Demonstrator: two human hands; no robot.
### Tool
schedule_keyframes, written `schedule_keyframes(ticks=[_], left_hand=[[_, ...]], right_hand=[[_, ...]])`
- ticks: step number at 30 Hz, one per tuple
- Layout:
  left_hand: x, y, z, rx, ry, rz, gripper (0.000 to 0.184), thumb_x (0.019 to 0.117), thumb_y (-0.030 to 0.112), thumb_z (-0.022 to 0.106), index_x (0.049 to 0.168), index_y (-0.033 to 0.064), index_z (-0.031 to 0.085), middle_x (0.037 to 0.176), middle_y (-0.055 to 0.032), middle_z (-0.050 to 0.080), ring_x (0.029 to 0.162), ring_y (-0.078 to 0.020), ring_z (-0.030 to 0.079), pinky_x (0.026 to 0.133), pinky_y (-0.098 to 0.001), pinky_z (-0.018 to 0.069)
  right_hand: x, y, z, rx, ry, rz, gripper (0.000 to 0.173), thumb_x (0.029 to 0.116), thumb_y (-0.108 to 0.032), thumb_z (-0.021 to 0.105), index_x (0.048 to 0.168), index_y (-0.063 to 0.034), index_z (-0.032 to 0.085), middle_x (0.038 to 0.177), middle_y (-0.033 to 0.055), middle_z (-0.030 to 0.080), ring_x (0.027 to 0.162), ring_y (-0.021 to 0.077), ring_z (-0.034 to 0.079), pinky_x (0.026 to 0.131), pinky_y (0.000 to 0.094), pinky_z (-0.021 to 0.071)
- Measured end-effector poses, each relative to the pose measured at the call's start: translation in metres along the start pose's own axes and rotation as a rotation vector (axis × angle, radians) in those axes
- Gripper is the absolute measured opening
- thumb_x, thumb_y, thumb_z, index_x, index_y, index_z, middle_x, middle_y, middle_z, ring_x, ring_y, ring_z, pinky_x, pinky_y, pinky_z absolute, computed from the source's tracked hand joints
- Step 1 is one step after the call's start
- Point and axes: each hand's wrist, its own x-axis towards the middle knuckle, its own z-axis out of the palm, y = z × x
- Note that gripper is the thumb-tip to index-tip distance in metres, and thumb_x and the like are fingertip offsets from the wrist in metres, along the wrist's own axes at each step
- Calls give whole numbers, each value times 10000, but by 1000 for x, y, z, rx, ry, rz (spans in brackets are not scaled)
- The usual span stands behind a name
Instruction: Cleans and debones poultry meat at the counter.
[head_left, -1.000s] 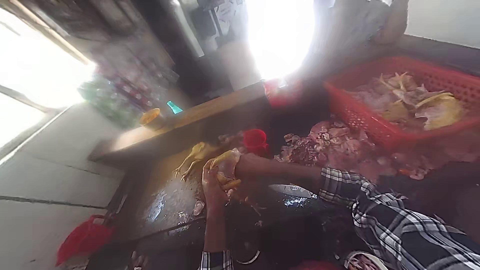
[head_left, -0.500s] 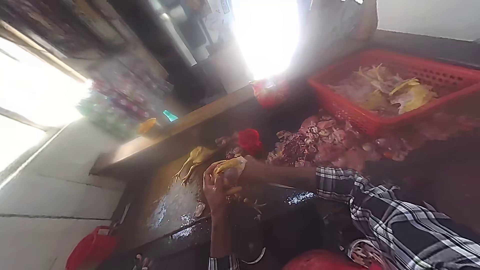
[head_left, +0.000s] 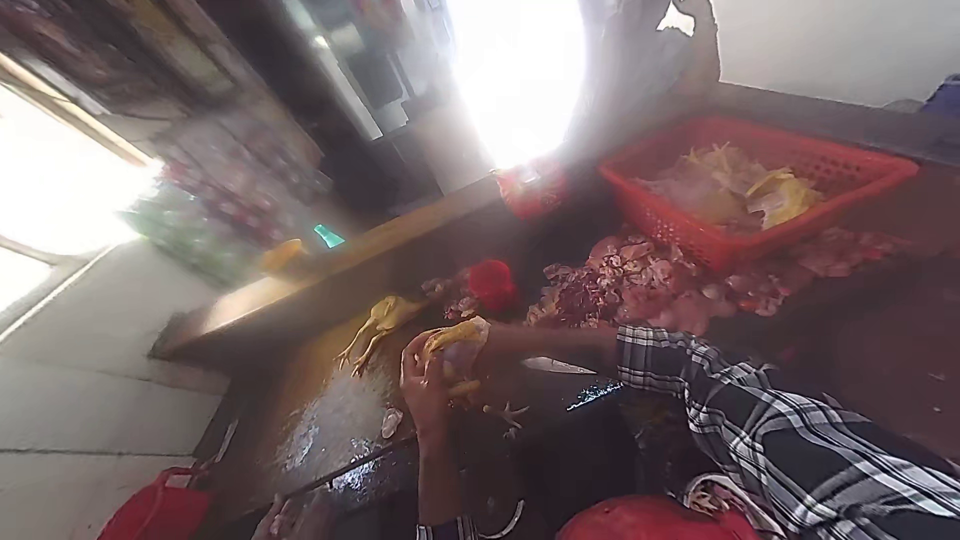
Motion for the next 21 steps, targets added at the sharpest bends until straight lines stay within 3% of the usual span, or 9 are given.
schedule_keyframes(ticks=[3,5,7,10,13,15,16,19,21], left_hand=[[2,-4,-5,-62,0,-2,430,946,133,583,1351,-8,564,1269,-119,662,1089,-187,668,896,-359,591],[1,-9,-14,-82,7,-24,447,953,154,562,1368,-12,550,1277,-123,655,1086,-186,666,892,-361,591],[1,-12,-23,-122,19,-60,459,979,188,533,1387,-22,524,1286,-134,645,1099,-194,654,916,-375,579],[-3,-18,-43,-213,80,-147,513,998,270,501,1436,3,481,1289,-132,641,1109,-195,654,926,-397,577],[-5,-19,-58,-342,145,-233,490,1024,313,436,1459,87,452,1225,-101,663,1052,-191,679,871,-425,603],[-10,-13,-58,-364,177,-267,456,1038,289,368,1449,111,454,1199,-93,662,1031,-189,677,862,-433,597],[-8,-10,-57,-363,189,-269,443,1042,283,356,1440,119,462,1186,-89,665,1019,-188,680,855,-434,598],[-6,-9,-54,-354,171,-251,451,1031,262,368,1454,122,441,1194,-83,665,1033,-179,679,868,-420,599],[-7,-9,-50,-338,168,-234,466,1020,257,404,1460,105,430,1201,-90,654,1037,-181,671,867,-419,593]], right_hand=[[-9,-15,-2,-4,22,89,459,968,-382,674,1307,-73,655,1295,159,672,1223,306,626,1057,574,463],[-13,1,11,18,39,15,450,1008,-357,617,1339,-52,631,1304,171,667,1235,300,621,1080,545,461],[-17,32,23,101,88,-80,349,1040,-291,565,1245,-27,665,1171,168,710,1122,273,676,1023,516,516],[-47,46,7,165,54,41,335,1064,-292,534,1175,-6,670,1120,161,699,1062,259,670,993,496,513],[-69,104,-38,-206,150,293,339,1052,-324,536,1349,-182,614,1143,131,723,1038,329,706,913,617,544],[-78,142,-62,-342,88,555,609,1029,-383,565,1597,-394,345,1233,178,703,1110,422,667,942,695,482],[-80,148,-65,-362,76,601,659,1024,-378,560,1616,-432,274,1223,196,701,1104,444,660,933,707,475],[-79,100,-43,-259,88,486,553,1047,-367,531,1581,-362,387,1185,192,713,1066,440,678,916,709,492],[-74,45,-26,-169,-25,304,472,1081,-356,483,1549,-300,457,1185,160,719,1075,395,688,941,675,494]])
